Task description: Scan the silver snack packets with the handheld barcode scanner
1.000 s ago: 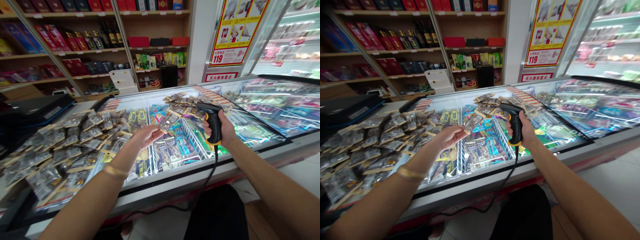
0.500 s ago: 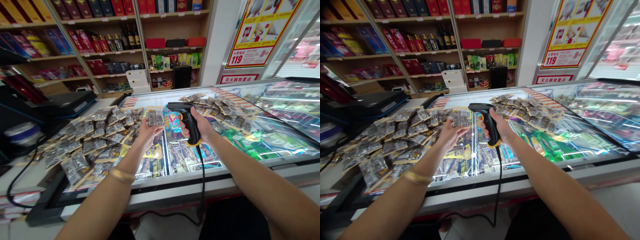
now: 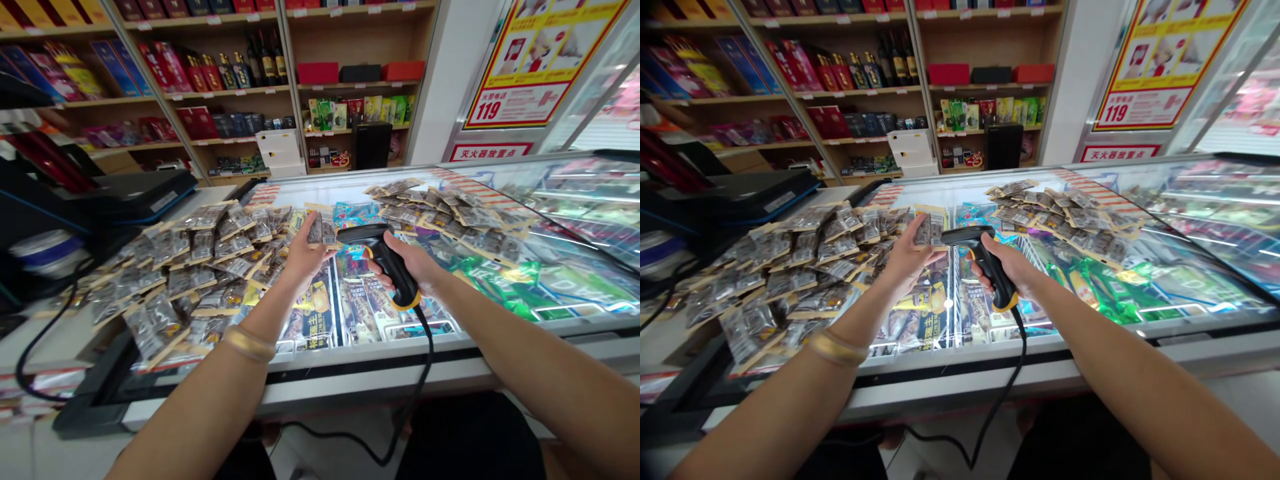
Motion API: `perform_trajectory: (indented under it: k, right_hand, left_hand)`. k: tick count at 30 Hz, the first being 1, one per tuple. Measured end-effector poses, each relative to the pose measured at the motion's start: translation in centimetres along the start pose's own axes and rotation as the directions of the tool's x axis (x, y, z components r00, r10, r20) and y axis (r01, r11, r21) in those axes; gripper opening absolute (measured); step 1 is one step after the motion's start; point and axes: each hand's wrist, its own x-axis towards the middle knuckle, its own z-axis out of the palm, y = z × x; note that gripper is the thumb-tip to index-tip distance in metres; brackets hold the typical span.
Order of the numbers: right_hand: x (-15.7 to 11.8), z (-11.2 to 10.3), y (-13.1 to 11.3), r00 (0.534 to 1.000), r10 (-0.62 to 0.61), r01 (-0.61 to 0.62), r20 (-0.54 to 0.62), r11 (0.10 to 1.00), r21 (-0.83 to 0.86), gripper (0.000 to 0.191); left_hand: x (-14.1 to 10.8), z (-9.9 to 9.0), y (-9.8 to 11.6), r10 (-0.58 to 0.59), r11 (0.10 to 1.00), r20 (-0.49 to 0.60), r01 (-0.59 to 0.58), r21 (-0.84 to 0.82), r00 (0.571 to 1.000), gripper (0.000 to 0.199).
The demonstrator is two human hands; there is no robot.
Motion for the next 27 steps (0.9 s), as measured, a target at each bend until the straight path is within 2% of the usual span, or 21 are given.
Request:
perform_trajectory:
  k: [5,16,19,22,25,27]
  right_hand:
    - [0.0,0.1,0.0,0.999,0.032,-0.033,-0.013,0.999,-0.004,0.047]
    - [0.1,0.0,0.1,1.0,0.024,-0.024,0.006,1.0,-0.011,0.05]
    - [-0.1,0.0,0.0,1.0,-0.015,0.015,0.023,1.0,0.012,0.053]
    - [-0.2,-0.1,0.0,0.997,-0.082,0.082,0.012,0.996,0.038,0.055]
    - [0.0,0.1,-0.1,0.991,-0.136,0.136,-0.01,0.99,0.048,0.054]
    - [0.3,0.7,-0.3,0.986,-0.167,0.167,-0.011,0.985,0.045,0.054]
  left_hand:
    - [0.0,-0.1,-0.1,0.028,0.999,0.005,-0.028,0.032,1.0,0.083]
    - [0.2,-0.2,-0.5,0.053,0.997,0.023,-0.054,0.059,0.998,0.086]
    - [0.1,-0.2,-0.7,0.103,0.983,0.044,-0.109,0.149,0.994,0.084]
    - [0.0,-0.5,-0.2,0.254,0.898,0.054,-0.256,0.358,0.966,0.08]
    - [0.2,-1.7,1.6,0.441,0.726,0.105,-0.423,0.542,0.892,0.077]
    - [0.6,-3.4,3.7,0.528,0.609,0.153,-0.498,0.618,0.836,0.079]
